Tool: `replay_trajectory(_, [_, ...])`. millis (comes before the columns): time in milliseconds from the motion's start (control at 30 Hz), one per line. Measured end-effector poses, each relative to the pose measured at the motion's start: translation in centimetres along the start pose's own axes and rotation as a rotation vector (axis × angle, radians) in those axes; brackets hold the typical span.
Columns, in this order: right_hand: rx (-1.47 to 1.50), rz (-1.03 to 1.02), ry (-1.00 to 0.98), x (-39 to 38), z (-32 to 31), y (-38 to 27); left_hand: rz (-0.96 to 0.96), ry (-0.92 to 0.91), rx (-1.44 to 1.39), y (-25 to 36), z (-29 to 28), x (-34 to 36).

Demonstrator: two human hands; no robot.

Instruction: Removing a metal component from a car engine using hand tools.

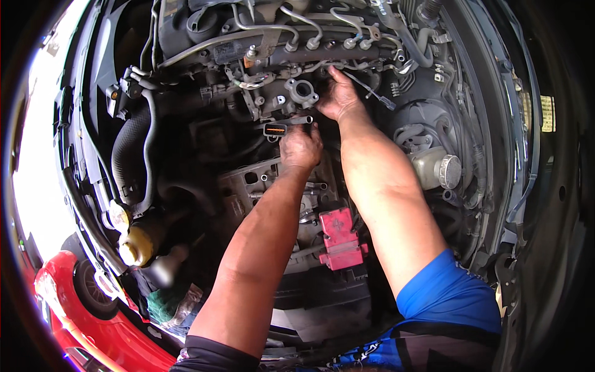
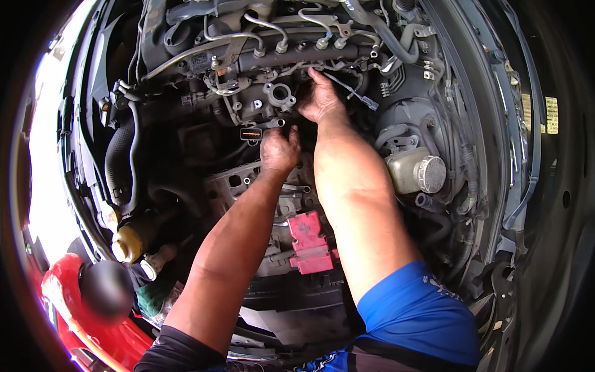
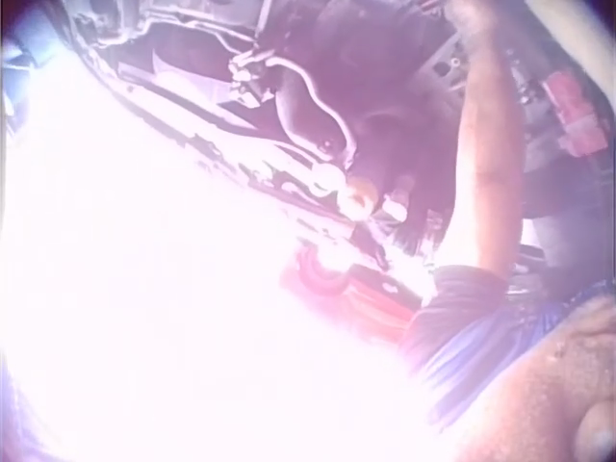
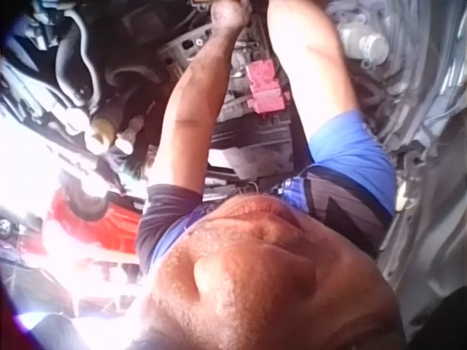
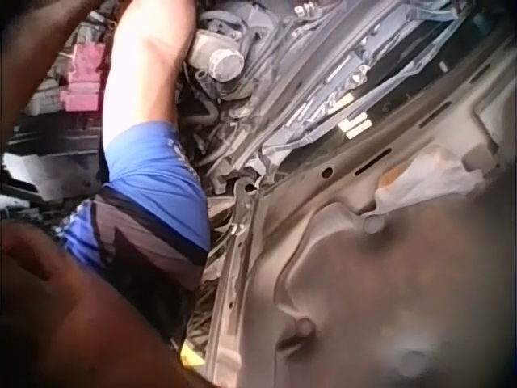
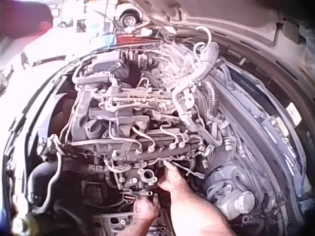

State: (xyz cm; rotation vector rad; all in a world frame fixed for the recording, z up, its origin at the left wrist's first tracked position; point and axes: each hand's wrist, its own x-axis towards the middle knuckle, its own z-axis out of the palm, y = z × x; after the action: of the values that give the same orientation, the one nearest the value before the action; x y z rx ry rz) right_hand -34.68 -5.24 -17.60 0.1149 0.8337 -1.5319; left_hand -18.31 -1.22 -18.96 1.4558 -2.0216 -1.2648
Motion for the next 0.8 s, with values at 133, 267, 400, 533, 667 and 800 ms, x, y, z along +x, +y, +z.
replay_trajectory(133, [-0.124,0.030,0.015,0.8,0.0,-0.3,-0.260,-0.066,0.001,2.2,-0.7,1.2])
replay_trajectory(267, [-0.042,0.037,-0.069,1.7,-0.8,-0.2,-0.026,-0.185,0.277,1.5,-0.1,1.9])
replay_trajectory(400, [-0.016,0.059,-0.090,2.6,-0.5,0.7,-0.186,-0.177,0.290,0.2,1.0,2.7])
replay_trajectory(533, [-0.081,0.104,-0.097,2.6,-2.0,-0.9,-0.404,-0.071,-0.011,4.6,-1.0,1.1])
replay_trajectory(667, [-0.089,0.101,-0.122,3.0,-1.3,-0.1,-0.396,-0.076,0.030,4.3,-1.4,1.4])
replay_trajectory(800, [-0.087,0.040,-0.101,3.3,-1.6,0.0,-0.437,-0.186,0.111,4.7,-1.6,1.8])
